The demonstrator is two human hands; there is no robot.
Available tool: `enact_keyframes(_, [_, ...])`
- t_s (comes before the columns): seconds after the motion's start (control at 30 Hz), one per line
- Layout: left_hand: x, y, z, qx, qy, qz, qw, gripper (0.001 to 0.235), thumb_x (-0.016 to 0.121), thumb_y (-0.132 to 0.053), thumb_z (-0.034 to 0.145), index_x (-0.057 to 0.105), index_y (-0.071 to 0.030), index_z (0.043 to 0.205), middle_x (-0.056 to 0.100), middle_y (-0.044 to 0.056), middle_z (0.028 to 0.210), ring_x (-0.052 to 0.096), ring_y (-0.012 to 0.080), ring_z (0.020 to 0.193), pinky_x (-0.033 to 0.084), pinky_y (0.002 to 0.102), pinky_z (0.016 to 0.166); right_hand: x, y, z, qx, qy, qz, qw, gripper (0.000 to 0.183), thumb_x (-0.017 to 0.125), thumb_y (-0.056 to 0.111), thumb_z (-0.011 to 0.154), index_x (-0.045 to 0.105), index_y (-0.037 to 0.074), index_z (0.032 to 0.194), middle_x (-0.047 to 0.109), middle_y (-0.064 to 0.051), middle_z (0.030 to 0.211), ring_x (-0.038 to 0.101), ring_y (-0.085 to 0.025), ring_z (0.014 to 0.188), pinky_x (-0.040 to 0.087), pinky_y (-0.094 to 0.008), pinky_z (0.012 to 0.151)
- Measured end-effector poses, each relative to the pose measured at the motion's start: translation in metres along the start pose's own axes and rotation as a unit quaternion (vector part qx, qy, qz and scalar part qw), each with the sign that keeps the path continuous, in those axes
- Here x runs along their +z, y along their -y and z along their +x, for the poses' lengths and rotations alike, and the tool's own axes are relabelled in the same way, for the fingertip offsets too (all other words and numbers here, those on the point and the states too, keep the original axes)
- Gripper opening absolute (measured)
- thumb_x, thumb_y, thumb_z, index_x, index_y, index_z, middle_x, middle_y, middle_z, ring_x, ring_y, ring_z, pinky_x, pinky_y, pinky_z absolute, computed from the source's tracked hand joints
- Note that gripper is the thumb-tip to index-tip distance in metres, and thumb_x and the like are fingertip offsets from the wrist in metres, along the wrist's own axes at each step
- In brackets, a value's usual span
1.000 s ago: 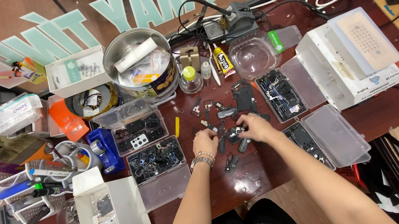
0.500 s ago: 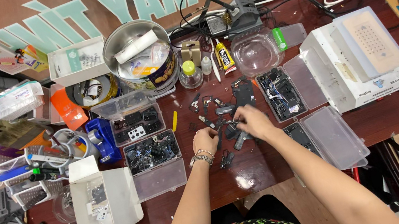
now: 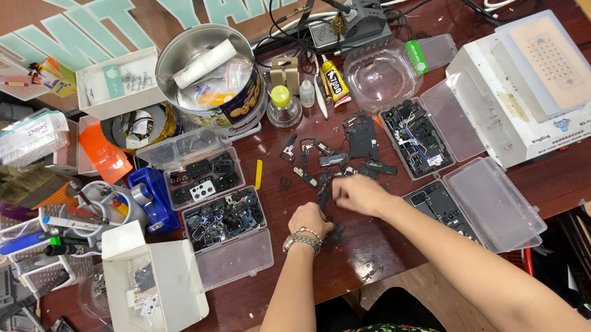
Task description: The person sorts small electronic components and phone parts on a cluttered workbench, placing them into clear plastic storage boxes. They handle various items including circuit boards, connectors, and screws, organizing them into separate compartments.
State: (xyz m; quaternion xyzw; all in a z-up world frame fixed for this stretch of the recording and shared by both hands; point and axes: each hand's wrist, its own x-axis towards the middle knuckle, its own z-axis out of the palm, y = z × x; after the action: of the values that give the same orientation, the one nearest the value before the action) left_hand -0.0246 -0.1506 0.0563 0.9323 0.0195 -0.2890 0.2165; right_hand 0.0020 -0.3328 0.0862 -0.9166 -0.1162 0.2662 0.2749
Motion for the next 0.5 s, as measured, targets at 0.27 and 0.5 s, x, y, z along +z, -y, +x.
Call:
enact_keyframes(0.27, [0.017,0.035,0.030,-0.024,-0.069,-0.214,0.974,0.023,0.083,-0.023,0.076,0.083,-0.012,0.095,0.080,0.013,0.091,0.076,0.0227,0.083,0.060,0.035,0.081,0.026,0.014,-0.030,-0.125,0.005,-0.055,0.991,0.037,0.083,0.007,0.068,0.065,0.009,0.101,0.061,-0.011,0.107,0.062,-0.035,0.109,0.051,-0.044,0.090])
enact_keyframes(0.5, [0.030,0.054,0.053,-0.049,-0.004,-0.535,0.844,0.016,0.075,-0.006,0.087,0.074,0.005,0.099,0.076,0.012,0.087,0.075,0.0212,0.071,0.065,0.032,0.061,0.039,-0.026,-0.012,-0.042,-0.023,0.137,0.989,0.027,0.084,0.011,0.078,0.065,0.002,0.096,0.074,-0.009,0.089,0.075,-0.022,0.086,0.060,-0.035,0.079])
